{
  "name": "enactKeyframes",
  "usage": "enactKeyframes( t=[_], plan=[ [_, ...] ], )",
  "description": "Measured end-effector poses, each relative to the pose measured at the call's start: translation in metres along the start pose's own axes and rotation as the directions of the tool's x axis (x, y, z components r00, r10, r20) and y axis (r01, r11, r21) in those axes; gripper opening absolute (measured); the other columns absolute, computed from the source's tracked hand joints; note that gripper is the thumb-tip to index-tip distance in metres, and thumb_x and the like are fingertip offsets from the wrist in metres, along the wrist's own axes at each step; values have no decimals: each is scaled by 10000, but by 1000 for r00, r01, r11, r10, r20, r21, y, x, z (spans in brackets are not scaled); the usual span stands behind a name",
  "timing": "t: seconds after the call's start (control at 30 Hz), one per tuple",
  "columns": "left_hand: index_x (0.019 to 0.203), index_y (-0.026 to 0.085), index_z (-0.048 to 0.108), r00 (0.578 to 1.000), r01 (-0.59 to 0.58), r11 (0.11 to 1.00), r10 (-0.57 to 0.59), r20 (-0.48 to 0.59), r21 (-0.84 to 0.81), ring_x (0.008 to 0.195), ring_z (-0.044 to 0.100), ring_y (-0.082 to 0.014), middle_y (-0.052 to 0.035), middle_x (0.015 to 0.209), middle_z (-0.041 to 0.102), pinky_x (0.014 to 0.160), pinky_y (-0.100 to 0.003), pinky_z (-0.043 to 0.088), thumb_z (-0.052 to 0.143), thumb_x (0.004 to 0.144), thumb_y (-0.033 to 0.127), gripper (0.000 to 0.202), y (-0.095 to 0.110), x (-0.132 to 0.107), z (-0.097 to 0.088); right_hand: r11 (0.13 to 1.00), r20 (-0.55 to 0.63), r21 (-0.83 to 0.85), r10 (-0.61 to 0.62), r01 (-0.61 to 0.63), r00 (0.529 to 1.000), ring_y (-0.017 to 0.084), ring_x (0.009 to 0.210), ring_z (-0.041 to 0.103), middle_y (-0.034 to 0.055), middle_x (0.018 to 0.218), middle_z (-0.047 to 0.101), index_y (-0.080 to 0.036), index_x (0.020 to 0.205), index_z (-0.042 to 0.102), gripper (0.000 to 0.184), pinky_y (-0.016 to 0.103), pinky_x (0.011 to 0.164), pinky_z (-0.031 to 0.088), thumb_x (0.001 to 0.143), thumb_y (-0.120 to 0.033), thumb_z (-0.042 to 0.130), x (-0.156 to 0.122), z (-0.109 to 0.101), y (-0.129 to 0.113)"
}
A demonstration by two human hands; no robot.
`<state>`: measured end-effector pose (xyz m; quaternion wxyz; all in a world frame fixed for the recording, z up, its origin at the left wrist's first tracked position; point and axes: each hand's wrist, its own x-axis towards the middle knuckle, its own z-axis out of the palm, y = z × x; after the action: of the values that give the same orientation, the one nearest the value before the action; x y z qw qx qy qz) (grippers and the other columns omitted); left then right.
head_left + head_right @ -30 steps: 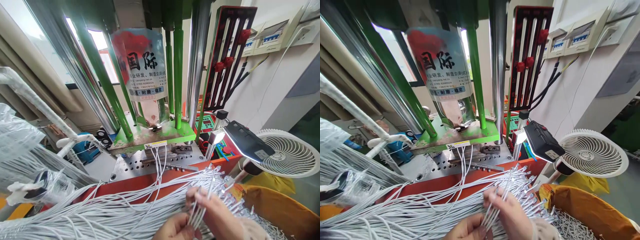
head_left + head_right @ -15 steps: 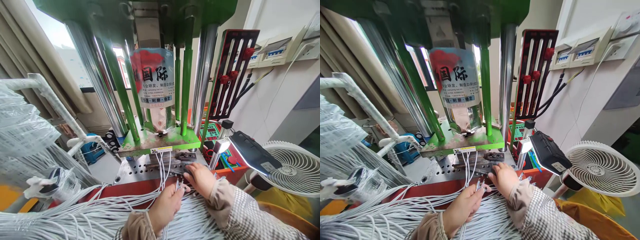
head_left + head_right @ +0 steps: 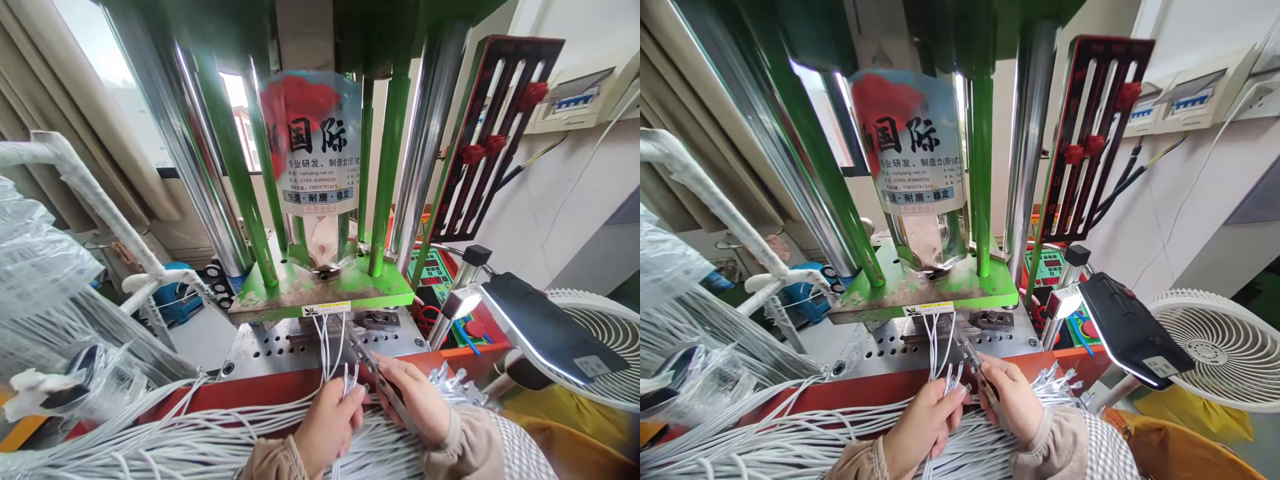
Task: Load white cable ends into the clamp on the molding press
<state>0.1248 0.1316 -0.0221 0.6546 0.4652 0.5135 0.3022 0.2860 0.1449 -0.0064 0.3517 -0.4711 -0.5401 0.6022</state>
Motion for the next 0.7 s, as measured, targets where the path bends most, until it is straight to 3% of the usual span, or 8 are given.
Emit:
enactKeyframes(
  t=[0.2,0.27,0.37,0.4,0.47,0.53,0.6,0.7],
  plan=[
    [777,181,509,999,-10,995,7,33,96,302,251,-30,84,480,462,313,-184,179,504,736,684,505,1,-4,0,991,-105,51,-115,121,988,128,466,440,-19,578,531,-153,1272,561,584,224,406,368,846,-547,497,-3,11,14],
    [785,182,511,1000,-3,992,1,20,126,302,241,-36,85,450,452,314,-181,174,495,751,669,488,-1,-4,2,983,-154,-62,-179,171,972,174,627,566,33,744,636,-162,1303,546,564,276,575,494,876,-524,476,-7,14,15],
    [801,177,507,1000,12,991,-14,14,130,300,306,-52,62,448,487,310,-183,194,495,718,715,544,-2,-4,5,952,-204,-203,-272,231,941,221,886,613,73,979,677,-188,1306,554,524,344,866,488,892,-498,471,-10,18,14],
    [793,178,499,1000,15,995,-17,19,103,315,358,-66,46,468,512,311,-185,227,496,692,746,577,-1,-3,6,958,-188,-182,-255,222,949,211,834,619,69,956,679,-187,1301,558,525,337,824,506,887,-498,473,-10,18,13],
    [788,185,485,1000,-11,1000,12,-12,26,349,404,-78,54,487,501,320,-189,274,500,638,798,631,2,-2,5,988,-135,-46,-151,146,979,156,576,560,30,742,644,-156,1300,548,567,271,554,511,854,-502,492,-8,16,10],
    [815,205,472,995,-33,998,27,-96,-60,330,296,-52,117,457,376,308,-177,215,508,589,832,668,7,-1,3,993,-103,88,-67,76,992,104,405,397,-46,534,505,-111,1325,502,635,200,356,366,807,-477,528,-5,12,7],
    [846,227,464,992,-22,994,10,-123,-103,336,147,-35,152,443,238,315,-174,107,524,572,834,669,14,-1,1,988,-85,145,-50,62,995,82,365,312,-91,459,407,-99,1344,468,659,172,320,287,780,-428,558,-4,8,6],
    [805,227,475,997,32,994,-40,-69,-102,368,122,-34,147,439,226,353,-184,58,580,580,788,614,21,-6,1,984,-80,146,-87,98,993,63,379,325,-56,572,534,-156,1336,488,624,172,336,303,770,-393,602,-5,4,6]
  ],
)
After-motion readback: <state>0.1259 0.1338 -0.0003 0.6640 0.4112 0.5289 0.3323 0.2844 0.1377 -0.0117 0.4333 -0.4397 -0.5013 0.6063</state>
